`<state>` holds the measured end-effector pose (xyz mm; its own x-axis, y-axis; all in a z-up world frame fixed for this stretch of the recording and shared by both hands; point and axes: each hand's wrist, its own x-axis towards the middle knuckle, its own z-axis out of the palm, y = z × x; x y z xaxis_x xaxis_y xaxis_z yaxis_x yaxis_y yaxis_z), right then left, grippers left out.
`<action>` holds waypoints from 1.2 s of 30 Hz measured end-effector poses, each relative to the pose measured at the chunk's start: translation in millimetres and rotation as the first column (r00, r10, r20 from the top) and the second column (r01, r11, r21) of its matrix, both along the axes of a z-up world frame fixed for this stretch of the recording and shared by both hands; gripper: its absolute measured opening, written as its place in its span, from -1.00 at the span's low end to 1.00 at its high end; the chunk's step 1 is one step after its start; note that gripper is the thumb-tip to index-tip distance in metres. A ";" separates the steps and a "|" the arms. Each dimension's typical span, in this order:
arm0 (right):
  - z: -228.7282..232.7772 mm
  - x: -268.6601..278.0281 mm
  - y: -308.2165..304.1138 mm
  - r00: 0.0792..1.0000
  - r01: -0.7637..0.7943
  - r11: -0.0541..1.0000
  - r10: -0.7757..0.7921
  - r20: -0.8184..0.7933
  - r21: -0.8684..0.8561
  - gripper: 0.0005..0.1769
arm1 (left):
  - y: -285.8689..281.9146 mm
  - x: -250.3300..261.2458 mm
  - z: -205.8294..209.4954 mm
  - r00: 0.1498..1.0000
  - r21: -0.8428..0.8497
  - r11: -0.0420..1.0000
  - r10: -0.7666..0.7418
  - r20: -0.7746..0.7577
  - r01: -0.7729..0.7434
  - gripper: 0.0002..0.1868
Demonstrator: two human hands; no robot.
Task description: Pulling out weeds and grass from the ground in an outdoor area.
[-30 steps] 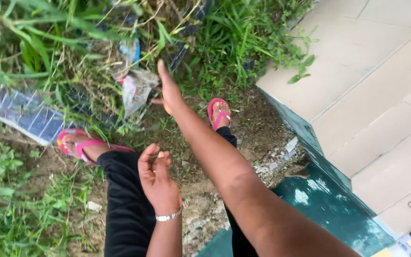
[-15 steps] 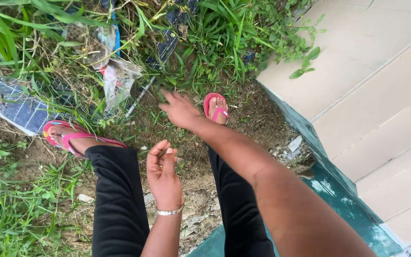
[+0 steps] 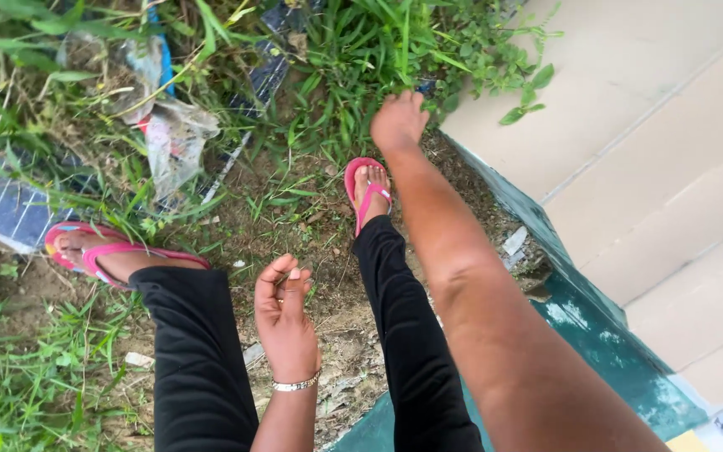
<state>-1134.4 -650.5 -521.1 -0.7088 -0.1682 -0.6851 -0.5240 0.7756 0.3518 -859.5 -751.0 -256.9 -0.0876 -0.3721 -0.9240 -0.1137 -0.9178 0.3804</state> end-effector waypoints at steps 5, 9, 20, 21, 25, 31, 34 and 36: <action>51.2 -20.5 29.2 0.997 -0.039 0.988 0.049 0.061 -0.150 -0.65 | 14.4 7.8 -12.1 0.999 -0.001 1.000 -0.028 0.029 0.029 -0.73; 36.7 -20.6 64.3 0.991 -0.100 0.958 0.121 0.064 -0.269 -0.72 | 16.7 11.0 -17.4 0.991 -0.011 0.993 -0.115 0.062 0.116 -0.72; -78.2 -158.5 109.8 0.894 -0.422 0.895 0.438 -0.099 0.146 -0.24 | 42.0 -45.3 -28.3 0.944 -0.059 0.961 -0.252 0.213 0.270 -0.71; -53.1 -169.6 78.3 0.892 -0.427 0.895 0.441 -0.103 0.131 -0.24 | 52.8 -38.9 -36.6 0.945 -0.073 0.962 -0.243 0.220 0.265 -0.71; -65.3 -219.2 90.2 0.967 0.180 0.973 -0.202 0.155 0.147 0.26 | 80.7 -37.4 -58.2 0.924 0.024 0.950 -0.309 0.225 0.312 -0.67; -205.6 -200.3 197.4 0.959 0.255 0.966 -0.247 0.138 -0.048 -0.74 | 99.0 -73.9 -61.5 0.921 -0.083 0.936 -0.317 0.227 0.343 -0.66; -164.5 -173.2 206.0 0.908 0.387 0.922 -0.379 0.180 -0.015 -0.77 | 96.0 -102.6 -29.6 0.902 -0.061 0.923 -0.356 0.246 0.381 -0.65; -138.0 -158.0 225.6 0.867 0.484 0.875 -0.478 0.142 -0.009 -0.75 | 112.3 -105.6 -4.9 0.872 -0.035 0.893 -0.430 0.232 0.450 -0.65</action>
